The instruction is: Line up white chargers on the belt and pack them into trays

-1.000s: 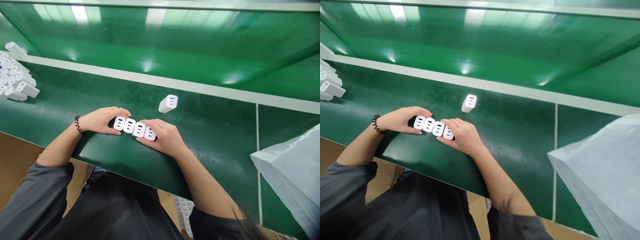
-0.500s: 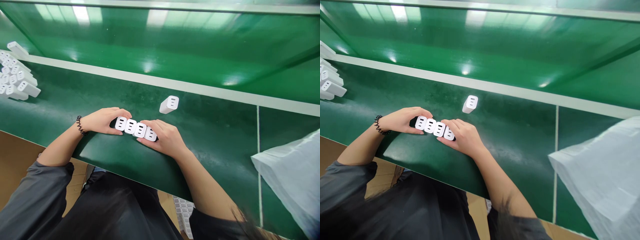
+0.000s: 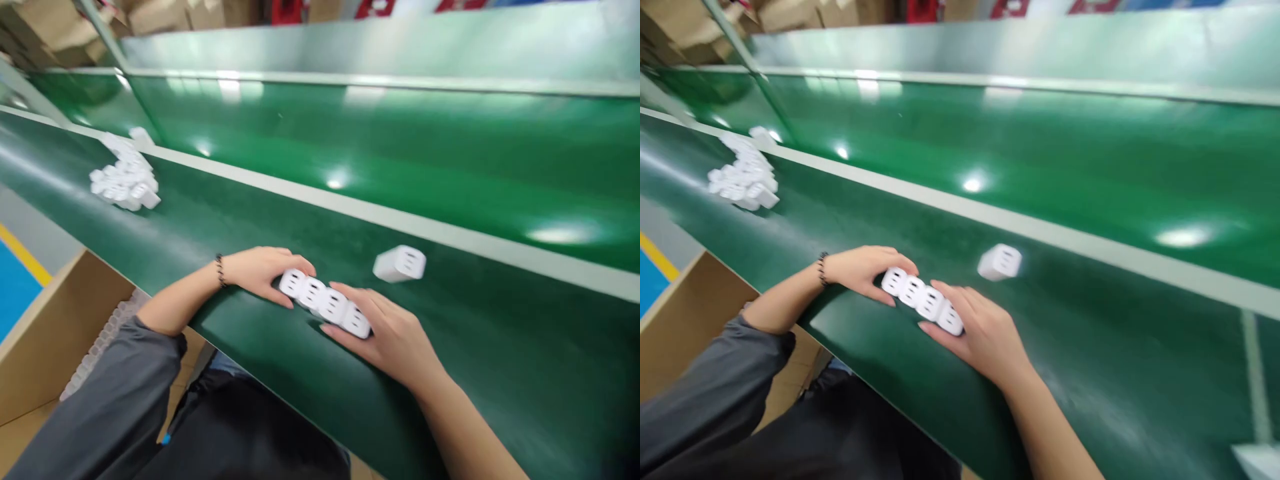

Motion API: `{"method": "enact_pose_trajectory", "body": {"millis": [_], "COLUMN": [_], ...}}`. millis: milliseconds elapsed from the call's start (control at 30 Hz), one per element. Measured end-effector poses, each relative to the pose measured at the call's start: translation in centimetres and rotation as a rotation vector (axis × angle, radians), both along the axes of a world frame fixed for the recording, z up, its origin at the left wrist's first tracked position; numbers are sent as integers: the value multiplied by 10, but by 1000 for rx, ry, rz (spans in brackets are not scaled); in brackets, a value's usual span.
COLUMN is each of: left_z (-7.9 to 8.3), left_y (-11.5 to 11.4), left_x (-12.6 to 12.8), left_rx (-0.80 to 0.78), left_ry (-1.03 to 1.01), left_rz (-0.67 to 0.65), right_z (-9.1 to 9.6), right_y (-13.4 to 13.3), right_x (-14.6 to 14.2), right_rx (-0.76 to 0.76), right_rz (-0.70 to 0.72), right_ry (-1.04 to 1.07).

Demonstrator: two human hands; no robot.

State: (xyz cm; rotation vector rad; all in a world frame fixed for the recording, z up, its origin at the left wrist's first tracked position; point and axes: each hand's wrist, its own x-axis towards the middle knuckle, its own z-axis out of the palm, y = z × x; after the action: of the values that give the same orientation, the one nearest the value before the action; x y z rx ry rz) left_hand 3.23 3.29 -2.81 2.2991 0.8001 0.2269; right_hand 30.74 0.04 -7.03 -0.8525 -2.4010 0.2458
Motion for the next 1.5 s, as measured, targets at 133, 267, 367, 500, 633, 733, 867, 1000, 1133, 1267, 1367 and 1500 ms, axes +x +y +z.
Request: {"method": "enact_pose_trajectory", "body": {"millis": [133, 267, 367, 500, 633, 733, 867, 1000, 1133, 1267, 1367, 1500], "left_z": [3, 13, 20, 32, 52, 64, 66, 60, 56, 53, 52, 53], "left_y": [4, 12, 18, 26, 30, 32, 44, 73, 99, 109, 109, 105], "left_x": [-6, -24, -52, -123, -222, -293, -350, -368, -369, -369, -373, -377], "left_rx": [-86, -97, 79, 323, 415, 367, 187, 64, -22, -46, -37, 34], "left_ry": [36, -34, -86, -50, 98, 237, 386, 502, 601, 654, 665, 631], "left_rz": [40, 205, 504, 1010, 1422, 1620, 1734, 1759, 1778, 1802, 1801, 1762], "right_z": [-17, -35, -40, -38, -37, -38, -40, -38, -33, -27, -26, -26], "right_y": [10, 23, 28, 30, 31, 31, 33, 31, 23, 16, 14, 13], "right_x": [8, 24, 33, 31, 25, 24, 27, 26, 17, 8, 5, 4], "right_rx": [-46, -193, -307, -365, -361, -363, -406, -457, -477, -497, -504, -498], "right_rz": [36, 95, 124, 103, 65, 37, -7, -45, -140, -176, -185, -199], "right_ry": [22, 24, 50, 107, 134, 148, 167, 178, 224, 266, 293, 292]}}
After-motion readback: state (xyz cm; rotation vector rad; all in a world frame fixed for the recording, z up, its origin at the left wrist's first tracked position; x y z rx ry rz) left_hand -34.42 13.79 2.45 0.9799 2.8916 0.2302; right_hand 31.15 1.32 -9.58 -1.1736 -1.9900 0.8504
